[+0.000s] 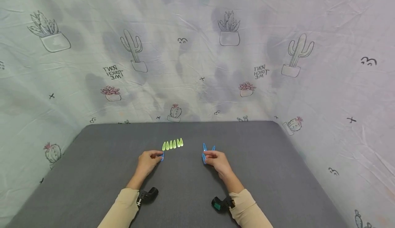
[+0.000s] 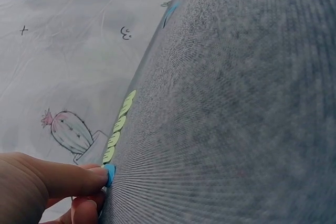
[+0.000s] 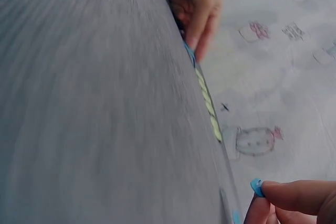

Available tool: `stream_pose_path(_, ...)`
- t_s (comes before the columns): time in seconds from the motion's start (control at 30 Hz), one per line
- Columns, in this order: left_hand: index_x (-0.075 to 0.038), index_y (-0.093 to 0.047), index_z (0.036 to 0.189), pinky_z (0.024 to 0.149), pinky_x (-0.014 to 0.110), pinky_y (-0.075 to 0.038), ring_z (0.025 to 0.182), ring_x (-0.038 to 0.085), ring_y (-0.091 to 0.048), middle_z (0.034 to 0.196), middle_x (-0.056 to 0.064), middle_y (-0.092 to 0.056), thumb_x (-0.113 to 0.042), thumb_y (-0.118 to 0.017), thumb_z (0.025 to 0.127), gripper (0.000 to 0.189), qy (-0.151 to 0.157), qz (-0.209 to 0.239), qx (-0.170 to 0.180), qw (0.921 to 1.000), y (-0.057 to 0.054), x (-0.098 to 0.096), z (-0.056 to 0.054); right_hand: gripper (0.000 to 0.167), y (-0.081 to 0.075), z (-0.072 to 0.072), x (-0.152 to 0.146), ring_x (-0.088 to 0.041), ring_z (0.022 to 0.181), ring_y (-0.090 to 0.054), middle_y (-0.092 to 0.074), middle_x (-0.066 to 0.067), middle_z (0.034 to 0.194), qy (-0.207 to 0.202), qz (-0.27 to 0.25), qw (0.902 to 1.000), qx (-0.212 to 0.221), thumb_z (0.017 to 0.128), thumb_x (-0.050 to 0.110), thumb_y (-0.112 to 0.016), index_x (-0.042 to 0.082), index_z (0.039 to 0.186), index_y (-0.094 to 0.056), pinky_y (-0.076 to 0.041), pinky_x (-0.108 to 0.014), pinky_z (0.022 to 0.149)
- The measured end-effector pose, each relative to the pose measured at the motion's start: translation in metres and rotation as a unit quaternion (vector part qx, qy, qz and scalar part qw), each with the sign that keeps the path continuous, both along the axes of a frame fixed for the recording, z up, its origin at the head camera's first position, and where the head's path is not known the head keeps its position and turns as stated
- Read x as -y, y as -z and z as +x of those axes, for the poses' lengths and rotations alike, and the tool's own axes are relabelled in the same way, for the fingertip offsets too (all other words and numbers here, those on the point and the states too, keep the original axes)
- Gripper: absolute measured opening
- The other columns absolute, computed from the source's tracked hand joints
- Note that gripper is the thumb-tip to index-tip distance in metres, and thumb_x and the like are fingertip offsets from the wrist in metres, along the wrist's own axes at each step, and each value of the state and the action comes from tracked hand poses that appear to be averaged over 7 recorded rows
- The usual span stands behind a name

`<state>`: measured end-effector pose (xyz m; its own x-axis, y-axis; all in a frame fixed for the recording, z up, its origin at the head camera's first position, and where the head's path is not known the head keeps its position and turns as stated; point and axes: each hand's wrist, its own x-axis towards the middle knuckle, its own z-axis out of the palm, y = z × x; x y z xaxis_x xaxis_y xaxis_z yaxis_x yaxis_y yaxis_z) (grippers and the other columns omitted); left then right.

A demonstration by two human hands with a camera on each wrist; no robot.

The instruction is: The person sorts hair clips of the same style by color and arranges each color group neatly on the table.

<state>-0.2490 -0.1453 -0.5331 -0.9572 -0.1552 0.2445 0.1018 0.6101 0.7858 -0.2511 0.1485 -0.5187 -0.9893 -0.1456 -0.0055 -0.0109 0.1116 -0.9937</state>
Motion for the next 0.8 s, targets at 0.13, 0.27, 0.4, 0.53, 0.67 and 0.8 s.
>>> stream_pose_path(0.13, -0.008, -0.076, 0.097, 0.057, 0.027, -0.038, 0.061, 0.013, -0.047, 0.069, 0.001, -0.059, -0.010, -0.073, 0.080, 0.017, -0.001, -0.001, -0.003, 1.0000, 0.000, 0.000, -0.001, 0.036, 0.001, -0.004, 0.021, -0.009, 0.079, -0.057, -0.063, -0.006, 0.089, -0.017, -0.006, 0.9998, -0.004, 0.084, -0.007, -0.061, -0.012, 0.120, -0.058, -0.050, -0.021, 0.071)
stream_pose_path(0.27, -0.009, -0.076, 0.097, 0.057, 0.027, -0.039, 0.061, 0.013, -0.048, 0.070, 0.001, -0.060, -0.010, -0.072, 0.081, 0.017, -0.001, -0.003, -0.003, 1.0000, 0.000, 0.000, -0.002, 0.035, 0.003, -0.010, 0.043, -0.008, 0.076, -0.058, -0.064, -0.007, 0.087, -0.028, -0.008, 0.9994, -0.016, 0.083, -0.007, -0.062, -0.011, 0.117, -0.061, -0.050, -0.020, 0.070)
stream_pose_path(0.4, -0.008, -0.076, 0.097, 0.057, 0.028, -0.040, 0.061, 0.013, -0.048, 0.070, 0.001, -0.060, -0.010, -0.072, 0.081, 0.017, 0.000, -0.001, -0.001, 1.0000, 0.000, 0.000, -0.002, 0.034, 0.004, -0.016, 0.064, -0.007, 0.074, -0.057, -0.064, -0.011, 0.087, -0.033, -0.013, 0.9989, -0.029, 0.081, -0.008, -0.062, -0.011, 0.114, -0.062, -0.049, -0.020, 0.068)
stream_pose_path(0.53, -0.008, -0.076, 0.097, 0.056, 0.027, -0.039, 0.060, 0.013, -0.048, 0.069, 0.001, -0.059, -0.010, -0.072, 0.080, 0.017, -0.001, -0.001, -0.004, 1.0000, -0.001, -0.001, -0.002, 0.033, 0.006, -0.021, 0.083, -0.007, 0.074, -0.056, -0.063, -0.010, 0.085, -0.039, -0.019, 0.9985, -0.032, 0.081, -0.008, -0.063, -0.010, 0.114, -0.063, -0.050, -0.021, 0.068)
stream_pose_path(0.67, -0.008, -0.076, 0.097, 0.055, 0.027, -0.039, 0.059, 0.012, -0.048, 0.068, 0.001, -0.060, -0.009, -0.073, 0.080, 0.017, -0.003, -0.005, -0.008, 0.9999, 0.000, -0.002, -0.002, 0.032, 0.009, -0.025, 0.099, -0.007, 0.073, -0.057, -0.064, -0.009, 0.084, -0.041, -0.028, 0.9981, -0.036, 0.081, -0.009, -0.063, -0.010, 0.113, -0.063, -0.052, -0.021, 0.069)
stream_pose_path(0.8, -0.007, -0.076, 0.095, 0.054, 0.027, -0.039, 0.058, 0.012, -0.048, 0.067, 0.001, -0.060, -0.008, -0.073, 0.079, 0.016, -0.005, -0.010, -0.013, 0.9999, 0.000, -0.002, -0.002, 0.032, -0.002, -0.018, 0.113, -0.008, 0.072, -0.057, -0.064, -0.008, 0.080, -0.037, -0.024, 0.9982, -0.041, 0.080, -0.011, -0.062, -0.013, 0.112, -0.062, -0.051, -0.021, 0.069)
